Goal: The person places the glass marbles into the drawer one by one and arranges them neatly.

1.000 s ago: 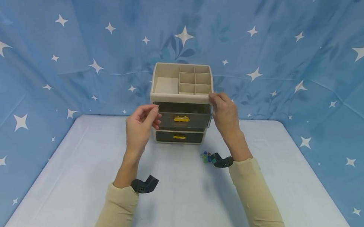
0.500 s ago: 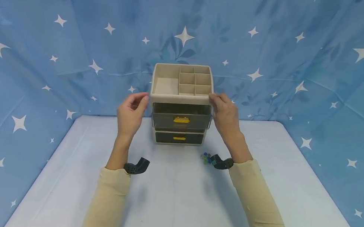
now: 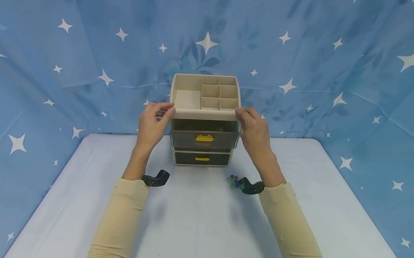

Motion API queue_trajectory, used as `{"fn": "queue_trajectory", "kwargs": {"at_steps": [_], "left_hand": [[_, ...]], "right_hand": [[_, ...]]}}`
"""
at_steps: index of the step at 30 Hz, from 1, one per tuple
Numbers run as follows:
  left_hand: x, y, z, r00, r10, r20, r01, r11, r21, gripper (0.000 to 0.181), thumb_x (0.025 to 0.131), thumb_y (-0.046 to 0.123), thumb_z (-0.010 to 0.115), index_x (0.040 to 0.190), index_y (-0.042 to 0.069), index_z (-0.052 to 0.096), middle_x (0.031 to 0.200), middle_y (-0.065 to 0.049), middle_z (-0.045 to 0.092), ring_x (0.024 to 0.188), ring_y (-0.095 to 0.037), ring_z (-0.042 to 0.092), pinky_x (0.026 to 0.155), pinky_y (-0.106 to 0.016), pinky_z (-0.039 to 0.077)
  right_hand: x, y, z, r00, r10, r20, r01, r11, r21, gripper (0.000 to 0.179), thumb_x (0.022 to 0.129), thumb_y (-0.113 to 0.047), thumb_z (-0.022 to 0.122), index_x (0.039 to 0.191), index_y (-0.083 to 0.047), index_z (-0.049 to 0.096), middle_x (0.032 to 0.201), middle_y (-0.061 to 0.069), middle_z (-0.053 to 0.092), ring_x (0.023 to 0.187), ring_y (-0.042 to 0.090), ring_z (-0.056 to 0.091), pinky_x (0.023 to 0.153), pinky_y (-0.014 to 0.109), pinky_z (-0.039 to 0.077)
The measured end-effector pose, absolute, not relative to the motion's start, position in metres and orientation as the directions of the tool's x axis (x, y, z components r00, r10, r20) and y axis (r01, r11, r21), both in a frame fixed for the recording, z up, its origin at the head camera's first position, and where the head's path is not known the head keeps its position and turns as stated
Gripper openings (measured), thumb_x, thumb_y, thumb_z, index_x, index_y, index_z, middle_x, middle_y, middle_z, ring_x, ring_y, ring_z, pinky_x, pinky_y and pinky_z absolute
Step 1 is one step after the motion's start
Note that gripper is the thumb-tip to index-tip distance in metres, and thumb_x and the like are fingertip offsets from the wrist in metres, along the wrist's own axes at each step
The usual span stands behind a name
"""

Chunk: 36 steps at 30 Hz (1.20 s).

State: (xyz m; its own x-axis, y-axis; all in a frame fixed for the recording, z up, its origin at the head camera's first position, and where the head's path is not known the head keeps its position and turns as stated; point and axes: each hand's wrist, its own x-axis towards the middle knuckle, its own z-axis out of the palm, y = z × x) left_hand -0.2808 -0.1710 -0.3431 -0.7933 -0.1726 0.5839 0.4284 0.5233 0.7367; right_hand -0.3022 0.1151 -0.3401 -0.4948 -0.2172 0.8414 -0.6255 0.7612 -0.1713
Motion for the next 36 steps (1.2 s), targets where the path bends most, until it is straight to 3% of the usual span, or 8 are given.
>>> {"fn": "queue_trajectory", "kwargs": {"at_steps": [8,12,16,22,31,36], "left_hand": [[-0.281,-0.171,-0.348,-0.79,-0.231,0.568,0.419,0.473,0.775,0.029,0.096,0.03,0.068,0.114,0.008,0.074,0.108,-0.014,0.07,0.098,-0.031,0.069,0.088,-0.042,0.055],[-0.283,-0.171,-0.347,-0.79,-0.249,0.56,0.42,0.446,0.791,0.028,0.094,0.03,0.071,0.111,0.008,0.076,0.109,-0.014,0.071,0.095,-0.026,0.069,0.081,-0.03,0.055],[-0.289,-0.17,-0.349,-0.798,-0.257,0.545,0.449,0.35,0.822,0.027,0.092,0.026,0.074,0.109,0.005,0.076,0.103,-0.011,0.068,0.085,-0.012,0.066,0.07,-0.017,0.053],[-0.298,-0.17,-0.356,-0.816,-0.272,0.51,0.469,0.206,0.859,0.027,0.091,0.023,0.076,0.109,0.003,0.076,0.091,0.009,0.063,0.075,-0.001,0.061,0.064,-0.016,0.051],[-0.299,-0.167,-0.358,-0.808,-0.336,0.483,0.461,0.148,0.875,0.03,0.086,0.026,0.081,0.106,0.005,0.077,0.086,0.018,0.069,0.07,-0.002,0.059,0.055,-0.016,0.044],[-0.3,-0.167,-0.359,-0.822,-0.351,0.449,0.444,0.098,0.89,0.031,0.086,0.026,0.081,0.107,0.003,0.076,0.085,0.016,0.07,0.071,-0.013,0.059,0.052,-0.017,0.042]], "right_hand": [[-0.301,0.111,-0.342,-0.503,-0.224,0.834,-0.633,0.754,-0.179,0.018,0.098,-0.004,0.061,0.11,0.003,0.073,0.101,0.019,0.07,0.097,0.033,0.072,0.085,0.039,0.059],[-0.303,0.112,-0.341,-0.488,-0.227,0.843,-0.646,0.744,-0.173,0.017,0.097,-0.004,0.062,0.109,0.003,0.073,0.1,0.019,0.07,0.095,0.034,0.072,0.084,0.04,0.06],[-0.302,0.113,-0.339,-0.494,-0.217,0.842,-0.643,0.743,-0.185,0.018,0.097,-0.004,0.062,0.109,0.004,0.072,0.101,0.019,0.07,0.096,0.035,0.072,0.084,0.041,0.059],[-0.301,0.114,-0.338,-0.535,-0.194,0.822,-0.624,0.747,-0.23,0.018,0.097,-0.004,0.062,0.111,0.003,0.072,0.103,0.018,0.071,0.097,0.034,0.072,0.086,0.042,0.059],[-0.3,0.118,-0.339,-0.539,-0.19,0.82,-0.654,0.708,-0.266,0.019,0.097,-0.005,0.063,0.111,0.004,0.071,0.107,0.02,0.073,0.1,0.035,0.071,0.086,0.045,0.058],[-0.298,0.12,-0.341,-0.554,-0.188,0.811,-0.656,0.698,-0.286,0.024,0.098,-0.005,0.062,0.117,0.007,0.067,0.109,0.023,0.07,0.1,0.038,0.069,0.086,0.046,0.057]]}}
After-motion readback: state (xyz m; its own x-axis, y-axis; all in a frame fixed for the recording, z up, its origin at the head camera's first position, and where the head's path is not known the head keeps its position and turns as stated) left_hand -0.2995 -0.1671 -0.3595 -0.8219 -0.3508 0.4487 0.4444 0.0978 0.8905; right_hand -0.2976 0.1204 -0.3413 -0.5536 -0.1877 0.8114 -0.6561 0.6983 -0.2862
